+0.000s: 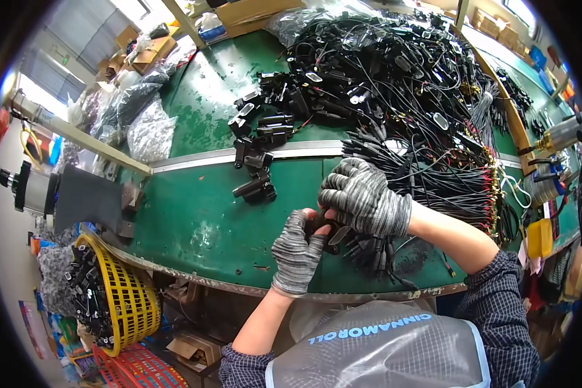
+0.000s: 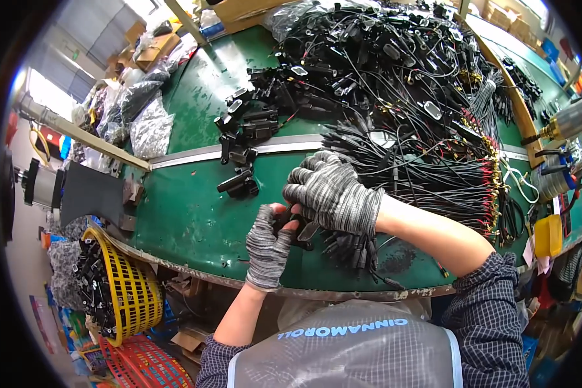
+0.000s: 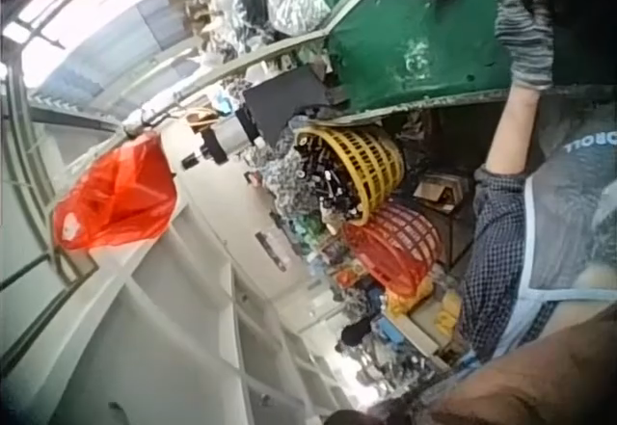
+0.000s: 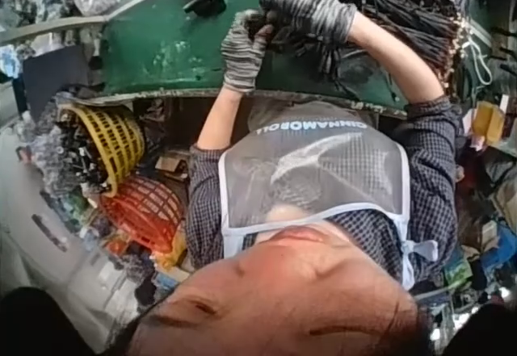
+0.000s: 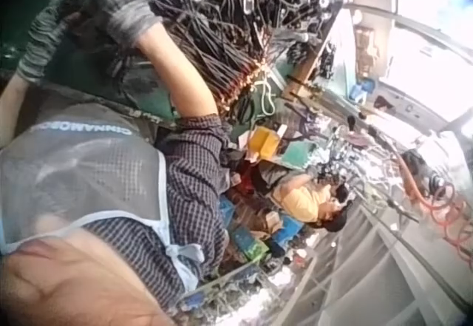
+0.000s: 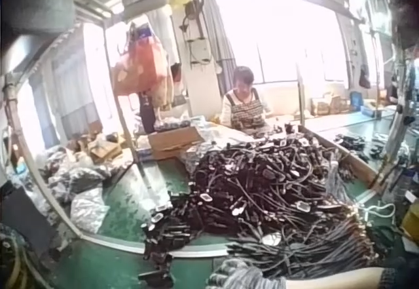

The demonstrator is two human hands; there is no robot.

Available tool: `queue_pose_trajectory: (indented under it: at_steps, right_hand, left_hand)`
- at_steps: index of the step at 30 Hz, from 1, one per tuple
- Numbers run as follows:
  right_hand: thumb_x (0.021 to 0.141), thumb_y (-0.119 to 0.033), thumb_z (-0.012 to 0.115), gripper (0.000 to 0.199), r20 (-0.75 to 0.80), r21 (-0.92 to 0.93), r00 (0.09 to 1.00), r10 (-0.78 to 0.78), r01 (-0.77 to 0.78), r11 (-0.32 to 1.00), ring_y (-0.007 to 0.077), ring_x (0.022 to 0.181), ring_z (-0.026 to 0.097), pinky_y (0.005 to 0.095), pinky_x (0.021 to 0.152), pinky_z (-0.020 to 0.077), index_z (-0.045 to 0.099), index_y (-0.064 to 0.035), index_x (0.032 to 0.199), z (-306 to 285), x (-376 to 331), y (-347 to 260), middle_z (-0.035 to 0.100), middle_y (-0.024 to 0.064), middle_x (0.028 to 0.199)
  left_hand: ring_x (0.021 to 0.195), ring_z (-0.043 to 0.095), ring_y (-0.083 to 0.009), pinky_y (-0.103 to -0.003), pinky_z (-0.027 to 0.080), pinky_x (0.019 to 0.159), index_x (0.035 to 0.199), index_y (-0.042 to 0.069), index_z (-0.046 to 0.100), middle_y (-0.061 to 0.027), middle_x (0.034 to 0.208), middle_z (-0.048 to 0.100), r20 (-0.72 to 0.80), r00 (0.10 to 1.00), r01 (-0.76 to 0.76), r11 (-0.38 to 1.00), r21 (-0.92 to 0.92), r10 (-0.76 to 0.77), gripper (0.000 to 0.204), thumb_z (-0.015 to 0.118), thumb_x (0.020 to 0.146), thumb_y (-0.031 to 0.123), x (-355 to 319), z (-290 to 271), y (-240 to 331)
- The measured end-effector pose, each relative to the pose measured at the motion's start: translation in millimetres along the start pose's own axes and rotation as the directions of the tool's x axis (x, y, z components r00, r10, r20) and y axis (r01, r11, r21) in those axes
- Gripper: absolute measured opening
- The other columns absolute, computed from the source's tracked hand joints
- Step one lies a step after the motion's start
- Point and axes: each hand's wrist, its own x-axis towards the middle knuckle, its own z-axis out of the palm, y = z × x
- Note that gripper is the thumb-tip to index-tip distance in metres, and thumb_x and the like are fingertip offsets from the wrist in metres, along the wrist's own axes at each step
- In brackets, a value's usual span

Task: Assembling and organizing bundles of electrical wire harnesses at a manual workstation.

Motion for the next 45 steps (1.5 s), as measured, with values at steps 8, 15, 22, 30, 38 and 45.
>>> queue_pose_trajectory:
  at_steps: [8, 15, 22, 30, 38, 45]
  right_hand:
    - [0.066, -0.033, 0.060, 0.024, -0.025, -0.298, 0.994, -0.109, 0.097, 0.950, 0.0222, 0.082, 0.055, 0.0445, 0.083, 0.0411, 0.059, -0.0122, 0.077, -13, -19, -26, 0.058, 0.0036, 0.082]
    - [0.064, -0.036, 0.059, 0.030, -0.088, -0.221, 0.995, -0.045, 0.025, 0.975, 0.0218, 0.081, 0.056, 0.0433, 0.083, 0.0414, 0.059, -0.0101, 0.080, -4, -45, -47, 0.058, 0.0036, 0.081]
    - [0.068, -0.039, 0.057, 0.033, -0.100, -0.037, 0.987, 0.123, -0.127, 0.991, 0.0221, 0.086, 0.056, 0.0432, 0.086, 0.0374, 0.060, -0.0106, 0.083, -14, -64, -45, 0.058, 0.0038, 0.085]
    - [0.068, -0.037, 0.058, 0.030, -0.059, -0.031, 0.972, 0.227, -0.229, 0.973, 0.0219, 0.086, 0.055, 0.0419, 0.086, 0.0374, 0.060, -0.0105, 0.082, -9, -72, -48, 0.058, 0.0033, 0.083]
    - [0.066, -0.035, 0.058, 0.028, -0.158, -0.217, 0.984, 0.076, -0.110, 0.970, 0.0230, 0.081, 0.056, 0.0427, 0.085, 0.0391, 0.060, -0.0097, 0.078, -6, -77, -52, 0.058, 0.0037, 0.079]
    - [0.063, -0.034, 0.058, 0.027, -0.223, -0.105, 0.968, 0.115, -0.141, 0.984, 0.0238, 0.079, 0.056, 0.0450, 0.084, 0.0401, 0.061, -0.0099, 0.074, -5, -74, -55, 0.058, 0.0044, 0.075]
  left_hand:
    - [0.065, 0.059, -0.0202, -0.029, 0.048, 0.061, 0.085, 0.002, 0.057, -0.0106, 0.076, 0.060, 0.102, 0.971, -0.228, 0.967, 0.116, 0.217, 0.011, 0.060, 0.080, 0.011, -3, -8, 12]
    - [0.064, 0.059, -0.0243, -0.032, 0.047, 0.057, 0.084, 0.005, 0.057, -0.0093, 0.075, 0.060, 0.401, 0.906, -0.130, 0.990, -0.047, 0.138, 0.018, 0.064, 0.076, 0.020, -13, -9, 26]
    - [0.058, 0.056, -0.0226, -0.030, 0.045, 0.054, 0.081, 0.006, 0.056, -0.0085, 0.067, 0.057, 0.351, 0.936, 0.025, 0.988, -0.155, 0.032, 0.020, 0.066, 0.075, 0.021, -15, -9, 32]
    - [0.058, 0.056, -0.0211, -0.029, 0.045, 0.055, 0.083, 0.006, 0.056, -0.0070, 0.067, 0.057, 0.332, 0.943, -0.012, 0.999, -0.051, 0.028, 0.022, 0.069, 0.072, 0.020, -21, -10, 36]
    - [0.063, 0.059, -0.0181, -0.028, 0.047, 0.058, 0.086, 0.004, 0.056, -0.0074, 0.071, 0.058, 0.342, 0.913, -0.228, 0.973, -0.021, 0.222, 0.022, 0.069, 0.073, 0.017, -21, -5, 30]
    - [0.064, 0.060, -0.0235, -0.030, 0.048, 0.057, 0.088, 0.007, 0.058, -0.0074, 0.075, 0.060, 0.396, 0.887, -0.241, 0.970, -0.039, 0.237, 0.019, 0.067, 0.073, 0.013, -16, -10, 42]
